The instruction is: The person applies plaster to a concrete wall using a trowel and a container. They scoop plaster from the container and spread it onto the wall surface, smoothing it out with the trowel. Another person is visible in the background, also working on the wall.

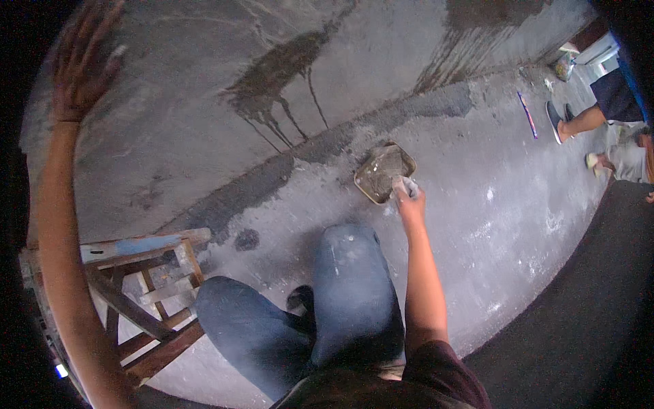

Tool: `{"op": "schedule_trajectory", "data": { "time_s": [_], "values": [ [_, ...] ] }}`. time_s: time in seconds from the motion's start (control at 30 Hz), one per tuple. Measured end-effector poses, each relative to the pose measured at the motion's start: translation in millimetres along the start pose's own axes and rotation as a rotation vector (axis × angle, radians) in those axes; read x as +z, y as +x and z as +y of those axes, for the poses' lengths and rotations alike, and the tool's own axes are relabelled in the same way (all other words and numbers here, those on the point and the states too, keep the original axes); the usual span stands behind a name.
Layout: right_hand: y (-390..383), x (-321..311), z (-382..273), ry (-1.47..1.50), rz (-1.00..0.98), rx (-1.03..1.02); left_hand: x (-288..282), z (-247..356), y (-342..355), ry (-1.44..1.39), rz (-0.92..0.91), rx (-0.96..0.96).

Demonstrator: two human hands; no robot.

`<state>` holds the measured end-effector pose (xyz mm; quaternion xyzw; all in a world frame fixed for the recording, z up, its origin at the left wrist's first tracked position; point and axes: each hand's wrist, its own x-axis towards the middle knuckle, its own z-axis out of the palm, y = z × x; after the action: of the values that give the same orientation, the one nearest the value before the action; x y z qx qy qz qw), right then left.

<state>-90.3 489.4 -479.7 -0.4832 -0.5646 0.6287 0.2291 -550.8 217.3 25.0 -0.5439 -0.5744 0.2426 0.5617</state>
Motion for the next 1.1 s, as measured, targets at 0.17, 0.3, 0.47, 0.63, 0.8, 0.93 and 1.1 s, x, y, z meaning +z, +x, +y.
{"op": "schedule_trajectory", "data": {
  "time_s": [0.17, 0.3, 0.47, 0.63, 0.8, 0.93, 1.1],
  "values": [
    [-59, 64, -121, 0.442, -0.222, -0.008, 1, -4, 1, -0.120, 0.030, -0.015],
    [-82, 148, -178, 0.537, -0.178, -0.091, 9, -4, -4, -0.243, 0.089, -0.053],
    [-81, 232, -179, 0.424, 0.054, -0.257, 7, 0, 1, -0.264, 0.069, -0.057],
    [-95, 285, -182, 0.157, 0.244, -0.377, 4, -4, -6, -0.199, 0.003, -0.061],
    [-98, 315, -190, 0.064, 0.248, -0.398, 5, -1, -6, -0.215, -0.040, -0.120],
    [-108, 330, -218, 0.037, 0.225, -0.441, 1, 0, -3, -0.169, -0.039, -0.123],
    [-126, 339, -258, -0.035, 0.082, -0.303, 2, -1, -4, -0.194, -0.041, -0.097]
  ]
}}
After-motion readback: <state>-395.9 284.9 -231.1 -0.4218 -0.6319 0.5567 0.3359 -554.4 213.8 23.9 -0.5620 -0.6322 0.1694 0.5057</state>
